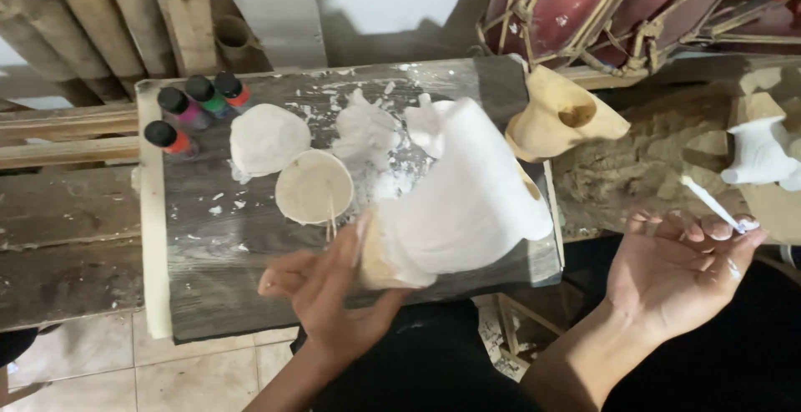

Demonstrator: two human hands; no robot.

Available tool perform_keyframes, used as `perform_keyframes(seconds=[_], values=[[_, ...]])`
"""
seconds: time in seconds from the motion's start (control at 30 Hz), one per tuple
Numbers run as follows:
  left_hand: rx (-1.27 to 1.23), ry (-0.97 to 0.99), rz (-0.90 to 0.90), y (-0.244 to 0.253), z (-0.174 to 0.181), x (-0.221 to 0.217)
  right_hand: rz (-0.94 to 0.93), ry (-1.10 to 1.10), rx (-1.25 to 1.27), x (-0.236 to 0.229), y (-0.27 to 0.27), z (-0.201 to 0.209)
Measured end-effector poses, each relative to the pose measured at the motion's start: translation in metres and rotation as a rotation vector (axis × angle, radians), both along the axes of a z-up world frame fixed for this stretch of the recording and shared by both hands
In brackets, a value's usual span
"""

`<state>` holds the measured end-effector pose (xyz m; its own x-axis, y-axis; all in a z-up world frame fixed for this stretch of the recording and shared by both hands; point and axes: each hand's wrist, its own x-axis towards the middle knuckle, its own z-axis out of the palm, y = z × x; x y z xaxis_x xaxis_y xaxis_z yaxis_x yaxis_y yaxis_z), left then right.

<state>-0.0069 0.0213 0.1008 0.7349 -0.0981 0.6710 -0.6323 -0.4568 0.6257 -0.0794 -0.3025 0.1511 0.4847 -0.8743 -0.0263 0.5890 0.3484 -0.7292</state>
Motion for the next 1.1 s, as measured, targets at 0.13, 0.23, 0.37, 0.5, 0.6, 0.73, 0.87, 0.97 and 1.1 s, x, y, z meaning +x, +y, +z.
perform_keyframes(seconds=[0.13, 0.23, 0.37, 0.5, 0.6, 0.73, 0.87, 0.97, 1.1], values=[[0.193, 0.061, -0.044, -0.019, 0.009, -0.007, -0.041, -0.003, 0.032, -0.01, -0.015, -0.004], [0.256, 0.04, -0.02, -0.035, -0.009, -0.014, -0.11, 0.043, 0.05, -0.01, -0.02, -0.002], [0.312, 0.163, -0.144, -0.051, -0.05, -0.025, -0.104, 0.052, 0.073, -0.014, -0.027, -0.003], [0.229, 0.391, -0.228, -0.071, -0.087, -0.02, -0.081, 0.058, 0.088, -0.012, -0.028, 0.0], [0.134, 0.341, -0.19, -0.083, -0.105, -0.008, -0.072, -0.006, 0.124, -0.011, -0.03, -0.004], [0.188, 0.417, -0.154, -0.093, -0.118, 0.0, -0.066, 0.088, 0.107, -0.014, -0.039, -0.013], [0.127, 0.424, -0.152, -0.101, -0.117, 0.008, -0.023, 0.073, 0.121, -0.014, -0.047, -0.019], [0.093, 0.383, -0.169, -0.105, -0.123, 0.013, -0.013, 0.086, 0.119, -0.008, -0.046, -0.014], [0.186, 0.416, -0.13, -0.109, -0.128, 0.018, -0.015, 0.108, 0.094, -0.01, -0.055, -0.017]])
